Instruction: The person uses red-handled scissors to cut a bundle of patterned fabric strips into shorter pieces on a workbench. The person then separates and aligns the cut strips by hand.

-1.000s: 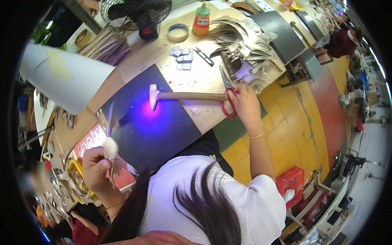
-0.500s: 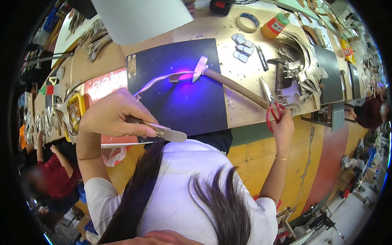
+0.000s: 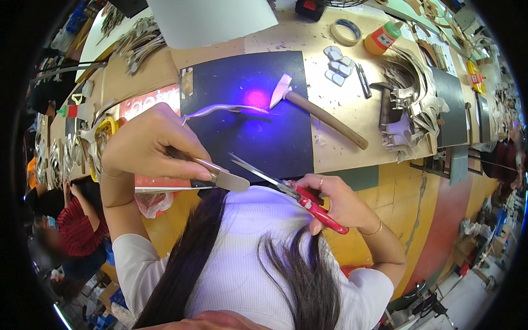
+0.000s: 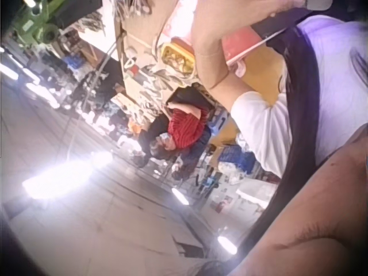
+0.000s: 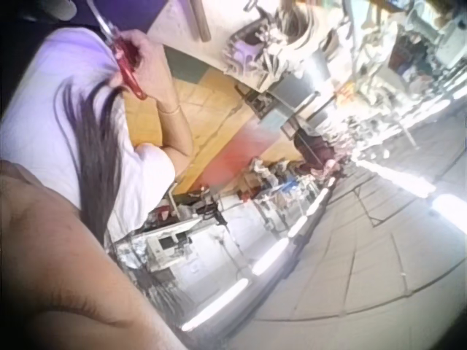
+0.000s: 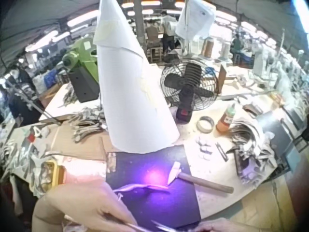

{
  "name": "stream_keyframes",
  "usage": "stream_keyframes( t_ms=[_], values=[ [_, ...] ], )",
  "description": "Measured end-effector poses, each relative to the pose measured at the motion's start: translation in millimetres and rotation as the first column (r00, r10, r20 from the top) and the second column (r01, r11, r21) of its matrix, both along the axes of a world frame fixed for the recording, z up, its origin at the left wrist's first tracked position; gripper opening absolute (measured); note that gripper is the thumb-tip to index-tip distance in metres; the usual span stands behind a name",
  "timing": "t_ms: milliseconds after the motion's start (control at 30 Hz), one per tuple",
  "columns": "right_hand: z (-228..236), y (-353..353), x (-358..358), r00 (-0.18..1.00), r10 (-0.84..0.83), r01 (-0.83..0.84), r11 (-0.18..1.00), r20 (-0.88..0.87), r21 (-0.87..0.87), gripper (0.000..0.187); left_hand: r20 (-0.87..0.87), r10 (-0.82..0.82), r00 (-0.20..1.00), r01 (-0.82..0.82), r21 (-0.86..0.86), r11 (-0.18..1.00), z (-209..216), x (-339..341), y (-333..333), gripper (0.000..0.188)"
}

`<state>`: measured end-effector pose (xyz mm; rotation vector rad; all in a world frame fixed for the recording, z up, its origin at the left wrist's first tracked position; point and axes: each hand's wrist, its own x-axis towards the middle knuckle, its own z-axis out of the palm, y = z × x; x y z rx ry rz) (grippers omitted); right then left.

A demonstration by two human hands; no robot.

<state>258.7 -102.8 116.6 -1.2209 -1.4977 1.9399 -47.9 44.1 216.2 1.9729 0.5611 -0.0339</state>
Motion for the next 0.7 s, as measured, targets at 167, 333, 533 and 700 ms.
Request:
stream_keyframes(
  t_ms=[167, 333, 533, 700],
  values=[
    [11.8, 22.3, -5.9, 0.97, 0.243, -0.243, 0.968, -0.014, -0.07, 0.085, 0.022, 0.055, 0.998, -0.056, 0.013, 0.998, 4.8, -10.8, -1.9, 0.021],
    [14.3, 25.6, -7.8, 0.977, 0.211, -0.211, 0.977, -0.038, -0.001, 0.078, 0.008, 0.083, 0.997, -0.082, -0.05, 0.995, 4.6, -13.2, -2.1, 0.023],
    [11.1, 22.7, -7.2, 0.985, 0.17, -0.17, 0.985, -0.022, 0.027, 0.071, -0.027, 0.093, 0.995, -0.094, -0.061, 0.994, 7.9, -8.9, -0.8, 0.023],
    [15.9, 21.2, -8.3, 0.991, 0.134, -0.135, 0.99, 0.027, 0.032, 0.063, -0.038, 0.107, 0.994, -0.109, -0.071, 0.991, 7.3, -7.0, -1.3, 0.021]
  ],
)
